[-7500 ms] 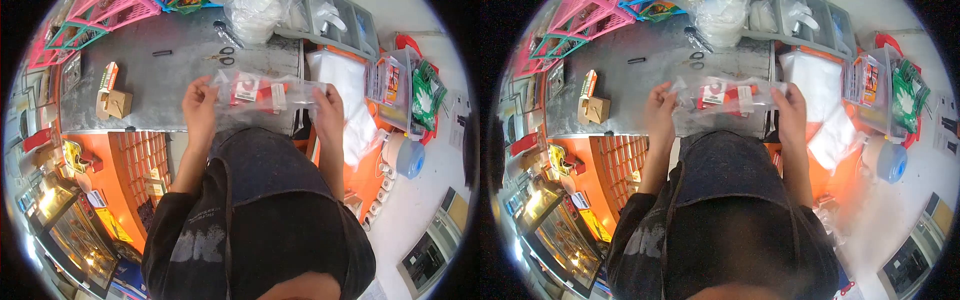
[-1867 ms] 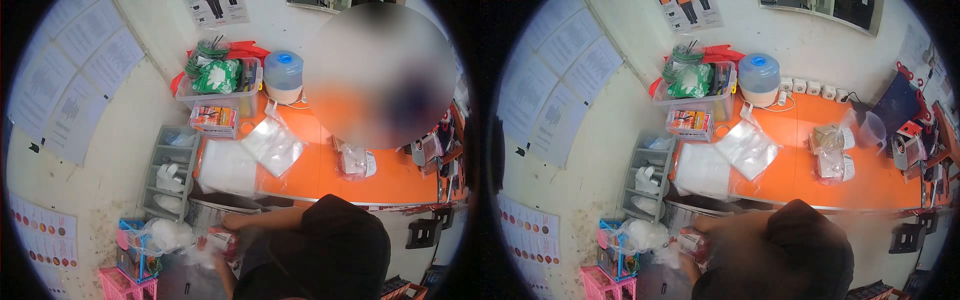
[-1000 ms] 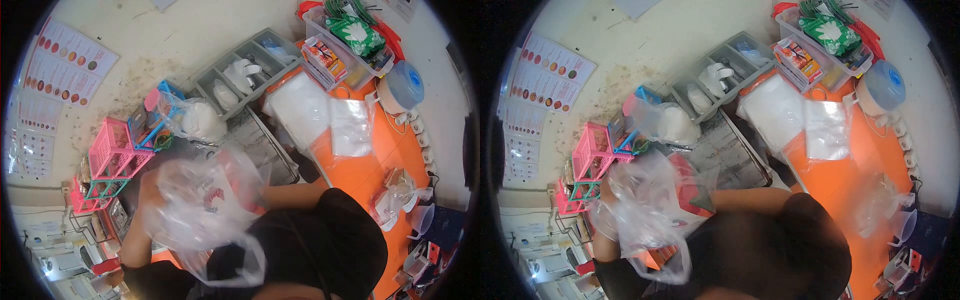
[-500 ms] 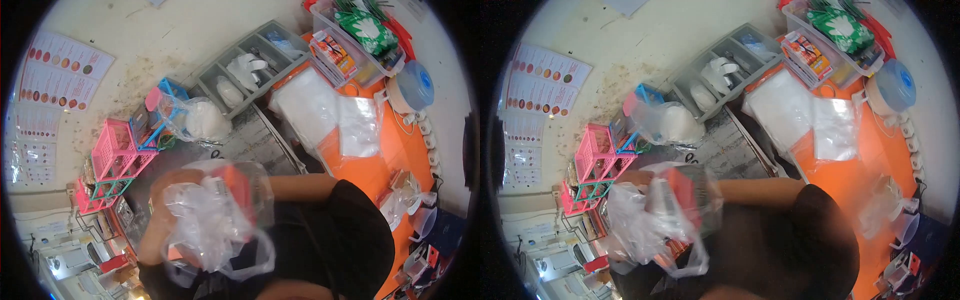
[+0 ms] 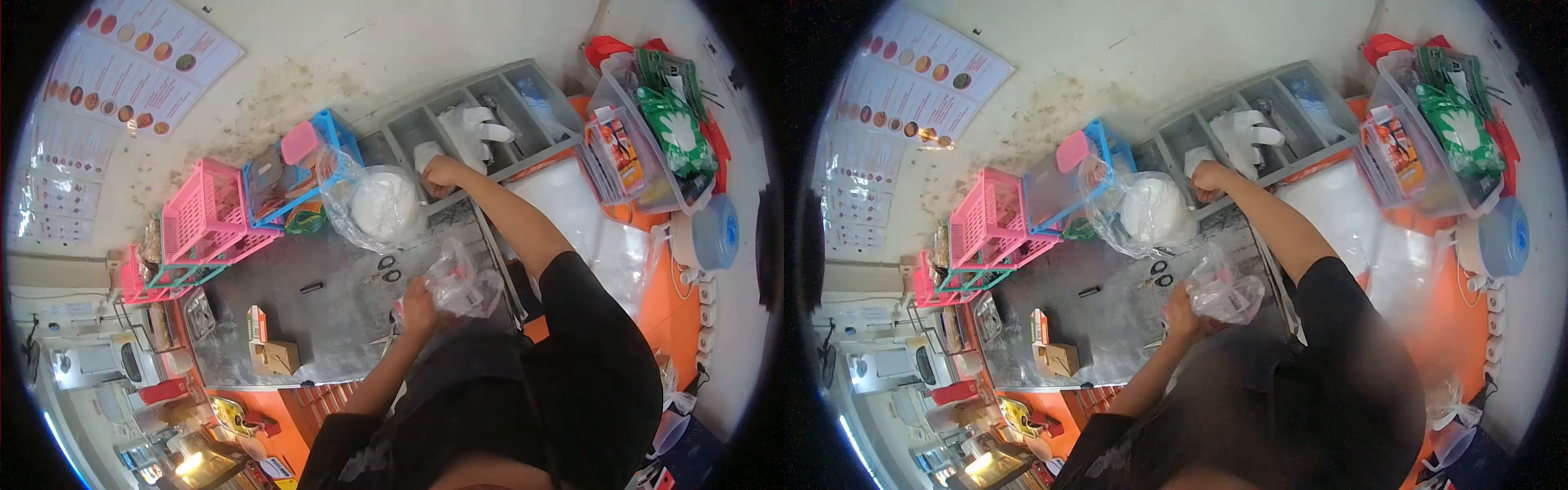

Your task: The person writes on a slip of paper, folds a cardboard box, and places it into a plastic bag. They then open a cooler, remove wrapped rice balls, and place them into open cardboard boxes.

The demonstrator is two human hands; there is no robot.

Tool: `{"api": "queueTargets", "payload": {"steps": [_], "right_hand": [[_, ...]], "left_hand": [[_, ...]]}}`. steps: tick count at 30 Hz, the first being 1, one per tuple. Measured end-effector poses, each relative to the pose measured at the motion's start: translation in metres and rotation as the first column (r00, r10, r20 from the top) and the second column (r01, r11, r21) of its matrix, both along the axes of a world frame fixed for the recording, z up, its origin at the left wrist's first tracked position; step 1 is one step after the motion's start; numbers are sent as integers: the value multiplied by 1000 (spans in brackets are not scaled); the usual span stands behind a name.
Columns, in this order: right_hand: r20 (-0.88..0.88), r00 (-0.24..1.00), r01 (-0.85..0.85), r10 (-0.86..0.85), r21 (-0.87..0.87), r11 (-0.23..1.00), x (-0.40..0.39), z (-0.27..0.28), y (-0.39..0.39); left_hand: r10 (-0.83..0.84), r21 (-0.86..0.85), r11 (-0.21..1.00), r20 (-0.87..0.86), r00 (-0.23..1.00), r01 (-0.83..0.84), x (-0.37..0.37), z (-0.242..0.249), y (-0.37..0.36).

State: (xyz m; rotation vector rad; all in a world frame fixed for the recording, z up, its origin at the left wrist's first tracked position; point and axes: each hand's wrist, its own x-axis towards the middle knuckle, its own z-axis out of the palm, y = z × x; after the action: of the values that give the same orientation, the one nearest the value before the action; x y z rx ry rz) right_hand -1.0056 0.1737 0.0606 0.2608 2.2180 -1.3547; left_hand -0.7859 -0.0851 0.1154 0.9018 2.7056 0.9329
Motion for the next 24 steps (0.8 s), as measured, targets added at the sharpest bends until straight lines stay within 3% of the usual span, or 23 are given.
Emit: {"api": "queueTargets", "payload": {"steps": [1,2,3,4,6,13,15,18,22,24], "right_hand": [[10,1000,-9,9,-2,1000,1,-12,-7],[-136,990,-1,40,276,961,2,-26,-11],[-269,957,53,108,530,846,1,-38,-12],[-264,959,52,107,533,845,6,-34,-18],[-480,876,344,48,693,634,15,-15,-27],[-330,931,170,156,770,615,5,-5,-26],[-334,941,220,59,734,643,-1,-6,-24],[-313,945,198,97,781,592,-1,-4,-26],[-445,885,267,137,726,634,2,-16,-23],[-469,875,301,124,726,618,4,-10,-28]], "left_hand": [[9,-2,1000,10,1000,-9,0,-15,1],[-36,-6,999,10,999,36,-4,-26,5],[-86,-8,996,6,996,86,-8,-36,7],[-88,-5,996,11,996,88,-8,-40,9],[-128,-29,992,-130,983,126,-9,-46,14],[-146,106,982,-114,983,158,-17,-64,16],[-178,103,977,-107,978,189,-18,-73,11],[-180,100,977,-88,980,188,-13,-70,10],[-90,177,977,-164,982,119,-6,-83,11],[-136,120,981,-108,985,149,-5,-79,10]]}}
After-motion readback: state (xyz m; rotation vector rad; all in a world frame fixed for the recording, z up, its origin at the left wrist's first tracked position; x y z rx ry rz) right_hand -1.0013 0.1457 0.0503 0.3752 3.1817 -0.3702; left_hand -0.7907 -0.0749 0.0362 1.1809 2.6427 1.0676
